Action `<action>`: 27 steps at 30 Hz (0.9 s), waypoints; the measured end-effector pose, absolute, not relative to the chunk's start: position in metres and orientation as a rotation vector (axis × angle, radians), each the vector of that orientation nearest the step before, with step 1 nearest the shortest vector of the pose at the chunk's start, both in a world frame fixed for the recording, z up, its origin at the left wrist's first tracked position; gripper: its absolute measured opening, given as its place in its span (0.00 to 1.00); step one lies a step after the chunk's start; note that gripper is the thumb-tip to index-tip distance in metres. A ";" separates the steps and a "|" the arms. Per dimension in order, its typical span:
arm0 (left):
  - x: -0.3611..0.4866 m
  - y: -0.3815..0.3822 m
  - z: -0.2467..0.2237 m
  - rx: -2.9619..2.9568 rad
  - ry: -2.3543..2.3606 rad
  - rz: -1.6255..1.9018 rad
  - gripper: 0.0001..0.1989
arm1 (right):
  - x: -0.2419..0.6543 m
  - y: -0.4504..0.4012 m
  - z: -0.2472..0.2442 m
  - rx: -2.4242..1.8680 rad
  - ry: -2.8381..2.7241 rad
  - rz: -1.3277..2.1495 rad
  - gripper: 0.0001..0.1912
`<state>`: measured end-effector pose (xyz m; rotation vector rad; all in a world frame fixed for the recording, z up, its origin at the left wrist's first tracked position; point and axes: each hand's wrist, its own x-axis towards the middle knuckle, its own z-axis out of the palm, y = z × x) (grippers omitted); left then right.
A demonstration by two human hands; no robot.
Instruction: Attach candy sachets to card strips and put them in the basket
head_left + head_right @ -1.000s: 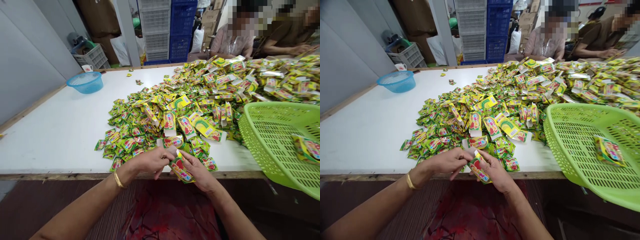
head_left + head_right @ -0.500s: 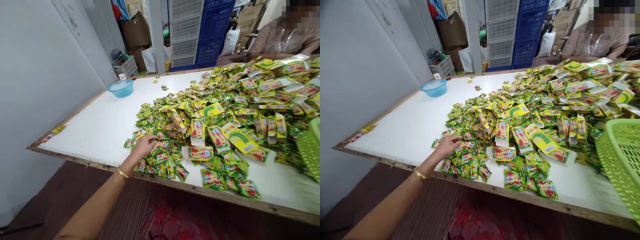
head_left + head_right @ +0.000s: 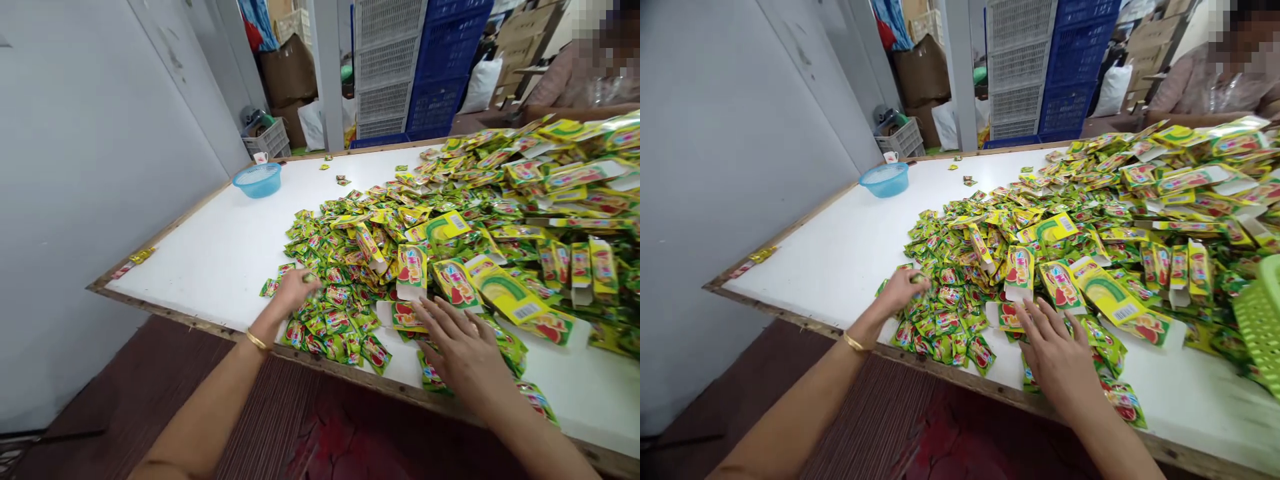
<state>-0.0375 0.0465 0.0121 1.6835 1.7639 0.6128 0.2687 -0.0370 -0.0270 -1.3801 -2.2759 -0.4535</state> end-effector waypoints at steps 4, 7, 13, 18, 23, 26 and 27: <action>-0.075 0.074 0.014 1.685 1.934 0.570 0.06 | 0.262 -0.024 -0.032 -1.461 -2.371 -0.474 0.25; -0.084 0.083 0.007 1.725 1.961 0.506 0.07 | 0.261 -0.020 -0.028 -1.502 -2.405 -0.449 0.27; -0.084 0.081 -0.001 1.702 2.018 0.394 0.16 | 0.248 -0.034 -0.023 -1.579 -2.321 -0.268 0.30; -0.089 0.070 0.010 1.672 2.154 0.366 0.07 | 0.248 -0.052 -0.025 -1.602 -2.242 -0.062 0.33; -0.078 0.057 0.033 1.667 2.220 0.905 0.08 | 0.245 -0.061 -0.025 -1.559 -2.190 -0.089 0.31; -0.053 0.050 0.042 1.512 1.859 1.100 0.08 | 0.237 -0.062 -0.026 -1.542 -2.188 -0.074 0.30; -0.042 0.048 0.042 1.440 1.727 1.071 0.09 | 0.235 -0.063 -0.027 -1.542 -2.187 -0.073 0.30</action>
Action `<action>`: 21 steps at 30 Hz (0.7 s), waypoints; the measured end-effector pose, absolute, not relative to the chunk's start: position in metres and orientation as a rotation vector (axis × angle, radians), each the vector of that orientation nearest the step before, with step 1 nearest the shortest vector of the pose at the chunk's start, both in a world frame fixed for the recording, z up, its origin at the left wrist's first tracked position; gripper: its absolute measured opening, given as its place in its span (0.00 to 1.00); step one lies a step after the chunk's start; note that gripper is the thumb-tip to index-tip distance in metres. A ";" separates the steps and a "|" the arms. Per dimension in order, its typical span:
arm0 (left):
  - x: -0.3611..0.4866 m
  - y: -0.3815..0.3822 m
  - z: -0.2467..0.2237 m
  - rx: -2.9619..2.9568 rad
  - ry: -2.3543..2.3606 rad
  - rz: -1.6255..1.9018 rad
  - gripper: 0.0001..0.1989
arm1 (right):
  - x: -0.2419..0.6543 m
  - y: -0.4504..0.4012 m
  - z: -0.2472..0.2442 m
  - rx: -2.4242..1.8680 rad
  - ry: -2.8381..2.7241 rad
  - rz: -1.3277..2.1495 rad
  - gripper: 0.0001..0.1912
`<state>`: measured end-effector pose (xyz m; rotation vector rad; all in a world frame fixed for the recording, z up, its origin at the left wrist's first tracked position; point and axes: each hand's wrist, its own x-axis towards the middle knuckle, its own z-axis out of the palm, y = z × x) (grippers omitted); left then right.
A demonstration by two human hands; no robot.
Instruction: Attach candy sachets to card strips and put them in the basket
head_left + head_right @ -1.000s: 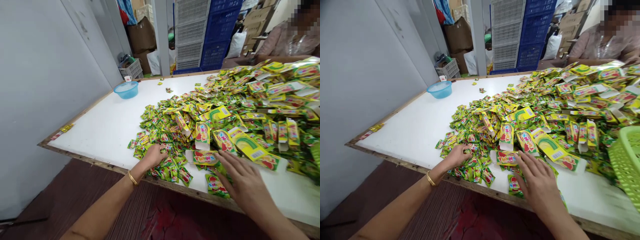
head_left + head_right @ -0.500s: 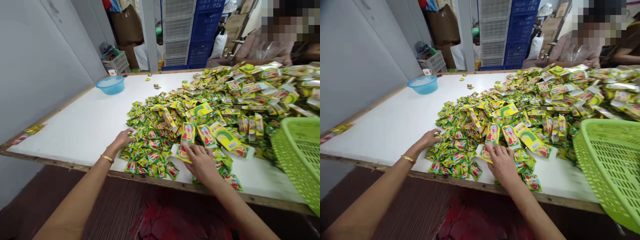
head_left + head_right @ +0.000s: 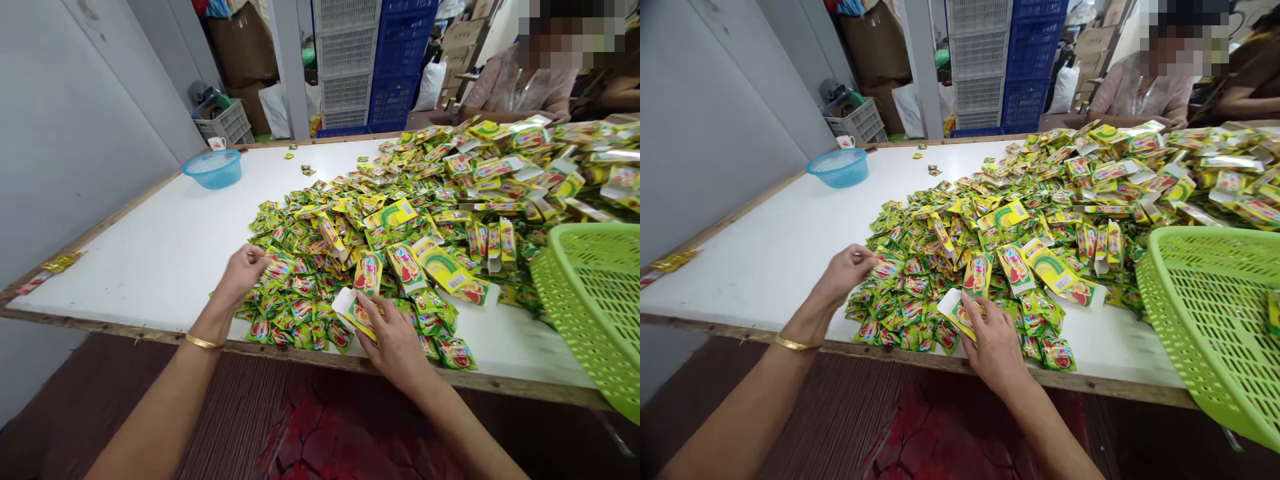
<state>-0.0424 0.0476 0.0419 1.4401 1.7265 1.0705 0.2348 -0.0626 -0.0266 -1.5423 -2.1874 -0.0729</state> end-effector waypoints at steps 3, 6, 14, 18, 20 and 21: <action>-0.011 0.037 0.032 1.311 1.467 0.854 0.16 | 0.229 -0.064 -0.027 -1.546 -2.174 -0.095 0.29; 0.012 0.022 0.012 1.367 1.422 0.742 0.23 | 0.227 -0.067 -0.028 -1.556 -2.185 -0.116 0.30; 0.039 -0.009 -0.019 1.897 1.585 0.648 0.15 | 0.230 -0.067 -0.040 -1.694 -2.215 -0.153 0.29; 0.052 -0.008 -0.019 1.928 1.562 0.580 0.15 | 0.228 -0.063 -0.039 -1.677 -2.256 -0.133 0.28; 0.058 -0.004 -0.018 1.922 1.561 0.513 0.18 | 0.227 -0.061 -0.039 -1.688 -2.263 -0.129 0.28; 0.059 -0.002 -0.017 1.907 1.547 0.493 0.19 | 0.228 -0.061 -0.039 -1.695 -2.258 -0.126 0.27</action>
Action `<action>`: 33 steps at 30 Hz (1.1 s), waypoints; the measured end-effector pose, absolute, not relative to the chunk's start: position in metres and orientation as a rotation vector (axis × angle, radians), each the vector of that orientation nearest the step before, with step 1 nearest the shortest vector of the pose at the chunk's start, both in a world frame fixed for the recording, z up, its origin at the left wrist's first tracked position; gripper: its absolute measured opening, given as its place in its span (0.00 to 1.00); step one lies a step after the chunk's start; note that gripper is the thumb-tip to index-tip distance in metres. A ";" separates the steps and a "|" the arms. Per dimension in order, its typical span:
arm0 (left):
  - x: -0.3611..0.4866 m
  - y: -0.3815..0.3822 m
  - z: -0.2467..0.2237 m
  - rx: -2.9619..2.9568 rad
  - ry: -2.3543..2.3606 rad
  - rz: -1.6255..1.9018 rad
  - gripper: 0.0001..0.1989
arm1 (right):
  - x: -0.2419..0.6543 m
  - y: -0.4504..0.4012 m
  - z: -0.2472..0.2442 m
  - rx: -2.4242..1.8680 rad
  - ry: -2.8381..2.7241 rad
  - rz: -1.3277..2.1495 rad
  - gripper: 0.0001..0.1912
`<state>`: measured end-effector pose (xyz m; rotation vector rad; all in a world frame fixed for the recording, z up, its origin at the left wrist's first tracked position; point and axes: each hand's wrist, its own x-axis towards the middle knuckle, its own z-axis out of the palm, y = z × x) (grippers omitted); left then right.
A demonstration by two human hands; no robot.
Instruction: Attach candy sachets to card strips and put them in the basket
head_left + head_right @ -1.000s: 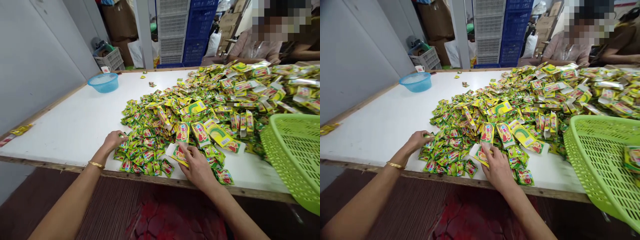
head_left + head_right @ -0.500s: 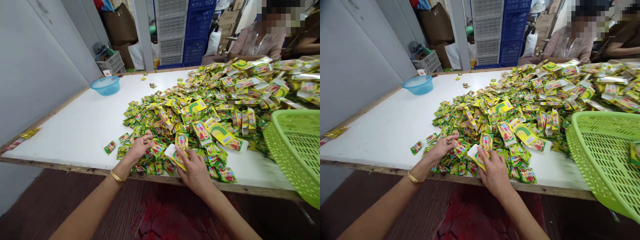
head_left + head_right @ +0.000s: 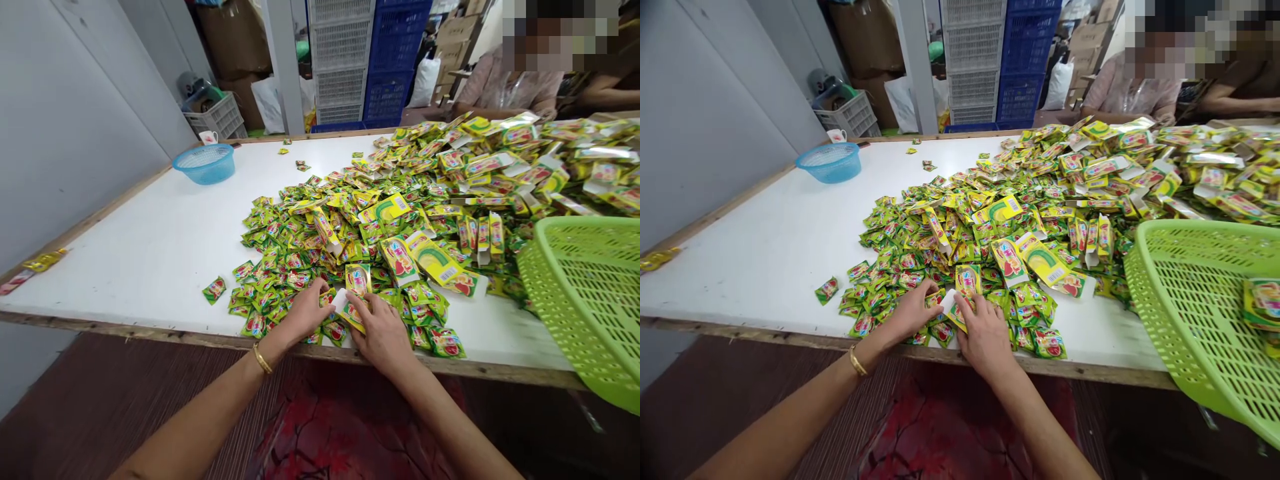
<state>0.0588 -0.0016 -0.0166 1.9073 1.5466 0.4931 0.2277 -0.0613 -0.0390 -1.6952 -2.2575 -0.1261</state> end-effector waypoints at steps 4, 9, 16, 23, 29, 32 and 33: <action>0.052 0.008 -0.005 1.705 1.481 0.580 0.23 | 0.231 -0.063 -0.041 -1.689 -2.205 -0.099 0.24; 0.055 0.009 0.004 1.471 1.424 0.993 0.18 | 0.229 -0.064 -0.040 -1.647 -2.204 -0.123 0.25; 0.097 -0.015 -0.016 1.583 1.518 1.137 0.09 | 0.229 -0.064 -0.042 -1.668 -2.132 -0.244 0.28; 0.076 0.005 0.005 1.715 1.293 0.625 0.10 | 0.228 -0.067 -0.040 -1.630 -2.192 -0.258 0.33; 0.069 0.012 0.021 1.888 1.089 0.399 0.12 | 0.228 -0.069 -0.037 -1.527 -2.213 -0.303 0.33; 0.078 0.008 0.020 1.961 1.036 0.407 0.11 | 0.230 -0.069 -0.038 -1.488 -2.230 -0.336 0.32; 0.080 0.006 0.020 1.952 1.069 0.449 0.11 | 0.230 -0.069 -0.038 -1.490 -2.221 -0.345 0.32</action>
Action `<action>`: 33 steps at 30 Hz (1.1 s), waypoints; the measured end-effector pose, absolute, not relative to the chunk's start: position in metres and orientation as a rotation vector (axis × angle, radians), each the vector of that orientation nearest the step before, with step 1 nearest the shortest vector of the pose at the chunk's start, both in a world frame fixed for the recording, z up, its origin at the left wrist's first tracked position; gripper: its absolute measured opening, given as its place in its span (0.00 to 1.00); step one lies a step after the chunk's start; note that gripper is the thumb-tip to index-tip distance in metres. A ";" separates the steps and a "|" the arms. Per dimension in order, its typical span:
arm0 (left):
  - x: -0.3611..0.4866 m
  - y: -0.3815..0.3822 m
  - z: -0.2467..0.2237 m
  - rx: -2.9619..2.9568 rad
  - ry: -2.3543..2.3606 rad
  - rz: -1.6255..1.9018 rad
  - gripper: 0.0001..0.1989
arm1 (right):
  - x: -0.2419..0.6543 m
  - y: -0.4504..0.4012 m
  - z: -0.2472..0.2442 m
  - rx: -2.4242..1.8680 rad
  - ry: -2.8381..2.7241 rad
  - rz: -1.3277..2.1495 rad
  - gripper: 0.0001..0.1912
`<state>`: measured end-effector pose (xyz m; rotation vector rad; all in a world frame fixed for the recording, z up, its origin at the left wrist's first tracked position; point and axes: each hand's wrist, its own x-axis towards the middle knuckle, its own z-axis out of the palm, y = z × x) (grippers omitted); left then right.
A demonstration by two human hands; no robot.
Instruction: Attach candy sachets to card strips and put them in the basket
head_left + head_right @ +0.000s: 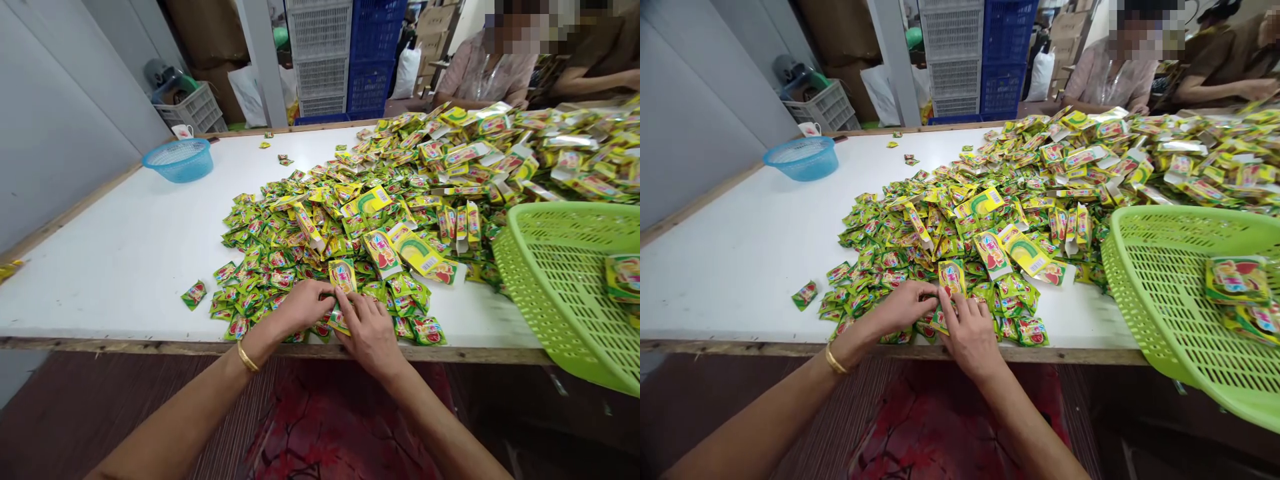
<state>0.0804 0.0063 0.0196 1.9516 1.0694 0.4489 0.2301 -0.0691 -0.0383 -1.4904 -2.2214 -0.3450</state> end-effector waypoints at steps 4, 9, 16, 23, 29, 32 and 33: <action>0.083 0.002 0.020 1.701 1.147 0.671 0.08 | 0.232 -0.069 -0.040 -1.509 -2.120 -0.335 0.33; 0.072 0.003 0.023 1.724 1.132 0.551 0.08 | 0.232 -0.069 -0.038 -1.492 -2.148 -0.340 0.34; 0.087 -0.001 0.014 1.735 1.190 0.633 0.05 | 0.233 -0.070 -0.038 -1.517 -2.129 -0.380 0.31; 0.077 -0.003 0.028 1.833 1.289 0.578 0.11 | 0.233 -0.070 -0.040 -1.537 -2.114 -0.333 0.34; 0.088 -0.011 0.025 1.855 1.162 0.480 0.09 | 0.233 -0.071 -0.038 -1.515 -2.137 -0.357 0.33; 0.088 -0.014 0.031 1.674 1.063 0.276 0.12 | 0.233 -0.071 -0.038 -1.510 -2.119 -0.353 0.33; 0.087 -0.015 0.032 1.593 1.038 0.230 0.12 | 0.233 -0.072 -0.038 -1.509 -2.114 -0.352 0.32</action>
